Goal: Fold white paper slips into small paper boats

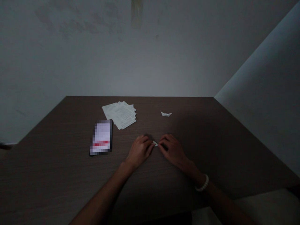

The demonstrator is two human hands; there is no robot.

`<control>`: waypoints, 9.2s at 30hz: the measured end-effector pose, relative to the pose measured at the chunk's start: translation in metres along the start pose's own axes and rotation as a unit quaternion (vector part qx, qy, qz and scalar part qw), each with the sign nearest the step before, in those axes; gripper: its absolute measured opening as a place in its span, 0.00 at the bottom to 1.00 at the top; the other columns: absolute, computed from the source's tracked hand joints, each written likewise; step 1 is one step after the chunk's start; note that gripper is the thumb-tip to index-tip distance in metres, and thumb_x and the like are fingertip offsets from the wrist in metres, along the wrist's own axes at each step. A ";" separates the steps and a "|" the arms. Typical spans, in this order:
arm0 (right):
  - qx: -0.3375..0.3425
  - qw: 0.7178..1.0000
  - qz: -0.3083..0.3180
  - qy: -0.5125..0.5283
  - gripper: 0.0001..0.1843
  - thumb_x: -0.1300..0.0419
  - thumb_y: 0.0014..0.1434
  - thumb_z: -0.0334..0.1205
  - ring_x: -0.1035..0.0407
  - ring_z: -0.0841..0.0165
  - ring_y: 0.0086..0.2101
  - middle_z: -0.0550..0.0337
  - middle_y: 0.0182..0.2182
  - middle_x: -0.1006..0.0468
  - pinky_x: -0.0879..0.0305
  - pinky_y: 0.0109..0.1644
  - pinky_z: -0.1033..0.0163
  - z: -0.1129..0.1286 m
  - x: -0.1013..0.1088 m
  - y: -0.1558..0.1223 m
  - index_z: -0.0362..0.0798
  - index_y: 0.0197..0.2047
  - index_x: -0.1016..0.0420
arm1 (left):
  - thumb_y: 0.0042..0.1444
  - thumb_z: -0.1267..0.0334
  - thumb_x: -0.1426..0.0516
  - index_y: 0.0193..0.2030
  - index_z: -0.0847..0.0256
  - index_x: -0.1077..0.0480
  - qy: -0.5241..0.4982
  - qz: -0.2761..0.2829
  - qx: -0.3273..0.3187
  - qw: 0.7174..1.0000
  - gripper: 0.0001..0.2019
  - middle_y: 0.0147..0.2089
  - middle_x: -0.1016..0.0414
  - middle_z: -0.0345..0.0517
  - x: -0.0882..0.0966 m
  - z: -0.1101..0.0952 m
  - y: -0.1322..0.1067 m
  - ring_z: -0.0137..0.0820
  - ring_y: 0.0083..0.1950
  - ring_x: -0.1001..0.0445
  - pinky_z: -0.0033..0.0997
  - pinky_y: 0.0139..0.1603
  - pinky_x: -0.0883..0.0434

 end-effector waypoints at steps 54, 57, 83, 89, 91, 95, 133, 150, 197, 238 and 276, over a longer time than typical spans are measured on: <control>-0.102 0.990 -0.033 0.093 0.06 0.39 0.58 0.34 0.30 0.68 0.31 0.60 0.31 0.19 0.37 0.36 0.63 -0.014 -0.014 0.016 0.51 0.37 0.20 | 0.57 0.67 0.43 0.41 0.57 0.22 -0.150 -0.052 0.097 0.983 0.09 0.38 0.20 0.43 0.016 0.017 0.006 0.34 0.40 0.29 0.35 0.43 0.33; -0.089 0.991 -0.027 0.099 0.07 0.39 0.59 0.33 0.30 0.67 0.32 0.60 0.32 0.19 0.37 0.38 0.63 -0.013 -0.013 0.017 0.51 0.38 0.20 | 0.57 0.67 0.44 0.41 0.58 0.22 -0.157 -0.049 0.098 0.982 0.09 0.39 0.20 0.43 0.014 0.019 0.006 0.34 0.40 0.29 0.36 0.43 0.33; 0.138 0.984 0.089 -0.063 0.17 0.43 0.61 0.26 0.36 0.64 0.41 0.58 0.40 0.25 0.37 0.46 0.59 0.005 -0.021 0.009 0.53 0.49 0.24 | 0.57 0.73 0.47 0.44 0.58 0.24 -0.016 0.020 -0.052 0.998 0.14 0.48 0.22 0.45 0.005 0.001 0.001 0.39 0.46 0.31 0.43 0.47 0.34; 0.156 0.979 0.112 -0.073 0.18 0.44 0.61 0.27 0.37 0.64 0.42 0.56 0.42 0.27 0.38 0.46 0.58 0.010 -0.019 0.008 0.53 0.51 0.25 | 0.60 0.66 0.46 0.40 0.58 0.22 -0.021 0.005 -0.050 0.999 0.10 0.48 0.22 0.45 0.008 -0.001 0.002 0.39 0.47 0.31 0.43 0.49 0.33; 0.151 0.979 0.122 -0.066 0.18 0.43 0.59 0.28 0.37 0.63 0.43 0.55 0.43 0.28 0.38 0.47 0.57 0.011 -0.018 0.006 0.52 0.51 0.25 | 0.61 0.64 0.45 0.38 0.58 0.22 -0.029 -0.012 -0.045 0.999 0.09 0.47 0.22 0.46 0.009 0.002 0.003 0.38 0.47 0.30 0.43 0.50 0.33; 0.147 0.979 0.130 -0.055 0.20 0.42 0.56 0.29 0.38 0.61 0.45 0.54 0.46 0.29 0.39 0.50 0.54 0.011 -0.017 0.002 0.52 0.52 0.26 | 0.61 0.61 0.44 0.34 0.58 0.23 -0.040 -0.028 -0.023 0.999 0.09 0.46 0.22 0.46 0.009 0.008 0.003 0.37 0.45 0.30 0.43 0.50 0.33; 0.045 0.996 0.062 0.050 0.04 0.34 0.55 0.37 0.33 0.64 0.42 0.56 0.40 0.25 0.38 0.49 0.56 -0.013 -0.021 0.034 0.49 0.36 0.22 | 0.54 0.57 0.37 0.43 0.56 0.24 -0.066 0.003 0.058 0.996 0.11 0.46 0.26 0.46 0.005 0.025 0.003 0.41 0.49 0.33 0.43 0.48 0.37; -0.035 0.986 0.047 0.154 0.04 0.32 0.52 0.35 0.30 0.70 0.29 0.62 0.27 0.20 0.36 0.35 0.64 -0.015 -0.010 0.031 0.50 0.34 0.21 | 0.53 0.67 0.40 0.41 0.56 0.25 -0.124 0.029 0.072 0.989 0.09 0.35 0.26 0.43 -0.002 0.024 0.003 0.37 0.41 0.29 0.39 0.47 0.36; 0.015 0.992 -0.005 0.129 0.05 0.38 0.56 0.30 0.34 0.68 0.30 0.60 0.28 0.22 0.40 0.38 0.62 0.008 0.008 0.040 0.48 0.29 0.27 | 0.62 0.60 0.47 0.30 0.62 0.28 -0.191 -0.053 0.024 0.980 0.12 0.28 0.29 0.43 0.022 0.011 0.005 0.33 0.35 0.35 0.33 0.38 0.38; -0.104 0.983 -0.025 0.152 0.04 0.38 0.55 0.35 0.40 0.72 0.24 0.64 0.21 0.30 0.45 0.30 0.66 -0.014 0.002 0.037 0.48 0.29 0.22 | 0.62 0.61 0.46 0.32 0.61 0.26 -0.218 -0.071 0.045 0.972 0.11 0.29 0.27 0.42 0.025 0.016 0.007 0.32 0.35 0.35 0.33 0.40 0.38; -0.022 0.994 0.096 0.050 0.02 0.33 0.54 0.34 0.30 0.68 0.32 0.60 0.29 0.22 0.40 0.45 0.60 -0.039 -0.023 0.042 0.48 0.30 0.23 | 0.63 0.65 0.48 0.45 0.58 0.26 -0.009 0.070 -0.099 0.993 0.10 0.50 0.24 0.46 0.000 -0.024 0.001 0.40 0.49 0.33 0.43 0.48 0.39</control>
Point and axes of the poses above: each hand's wrist, its own y-axis towards the middle knuckle, its own x-axis out of the back of the hand, z = x × y, the point moved 10 cm from there along y, towards the middle knuckle
